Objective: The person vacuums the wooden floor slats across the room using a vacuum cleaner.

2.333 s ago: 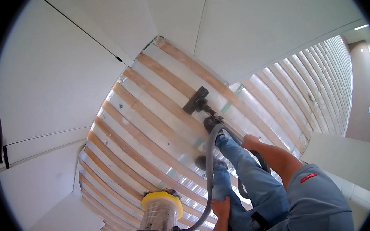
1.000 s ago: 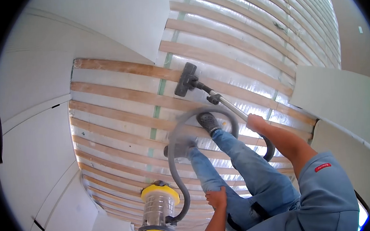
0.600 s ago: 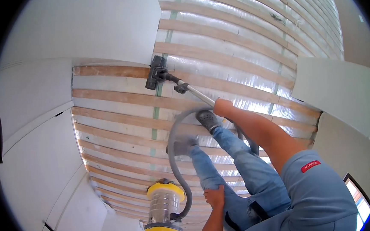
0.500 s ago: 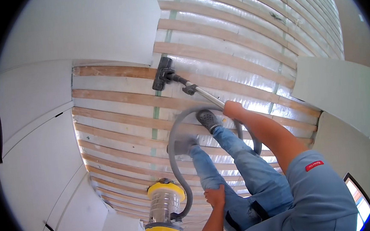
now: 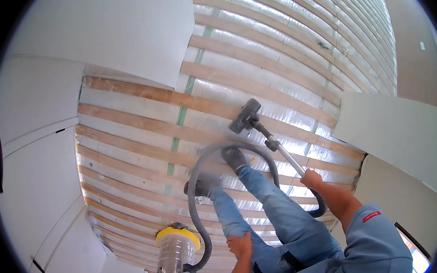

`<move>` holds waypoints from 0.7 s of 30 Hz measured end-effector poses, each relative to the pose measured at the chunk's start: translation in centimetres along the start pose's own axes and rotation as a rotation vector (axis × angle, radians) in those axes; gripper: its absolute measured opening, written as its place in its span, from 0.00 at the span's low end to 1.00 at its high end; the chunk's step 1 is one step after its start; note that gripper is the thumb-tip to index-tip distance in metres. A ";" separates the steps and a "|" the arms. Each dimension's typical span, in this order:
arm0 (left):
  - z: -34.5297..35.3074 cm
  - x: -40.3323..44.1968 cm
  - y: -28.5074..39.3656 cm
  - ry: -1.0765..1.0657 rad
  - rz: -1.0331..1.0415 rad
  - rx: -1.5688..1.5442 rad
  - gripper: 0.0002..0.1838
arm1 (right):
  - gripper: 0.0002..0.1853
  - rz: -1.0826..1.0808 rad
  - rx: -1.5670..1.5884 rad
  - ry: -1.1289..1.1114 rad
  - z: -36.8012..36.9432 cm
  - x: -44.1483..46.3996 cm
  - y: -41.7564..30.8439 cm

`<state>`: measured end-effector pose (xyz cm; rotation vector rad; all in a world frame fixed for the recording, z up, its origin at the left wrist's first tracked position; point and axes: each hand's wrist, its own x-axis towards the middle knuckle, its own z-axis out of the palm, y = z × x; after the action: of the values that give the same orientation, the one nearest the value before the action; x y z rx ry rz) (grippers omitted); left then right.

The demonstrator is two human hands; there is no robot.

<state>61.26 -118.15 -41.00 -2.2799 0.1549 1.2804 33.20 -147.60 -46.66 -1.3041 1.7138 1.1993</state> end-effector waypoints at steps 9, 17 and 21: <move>-0.3 -0.1 0.4 0.056 -0.010 -0.012 0.46 | 0.26 -0.165 -0.020 0.097 1.1 0.1 -3.9; 1.3 -1.8 -0.5 0.047 0.002 -0.096 0.45 | 0.23 -0.341 0.011 0.105 -7.9 5.3 -21.6; 3.3 -2.3 -1.9 0.011 -0.057 -0.146 0.45 | 0.22 -0.306 -0.102 0.089 -8.0 6.8 -21.8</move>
<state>58.13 -115.25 -39.78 -2.3963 -0.0005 1.2874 52.40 -159.21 -55.78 -1.6348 1.4610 1.0741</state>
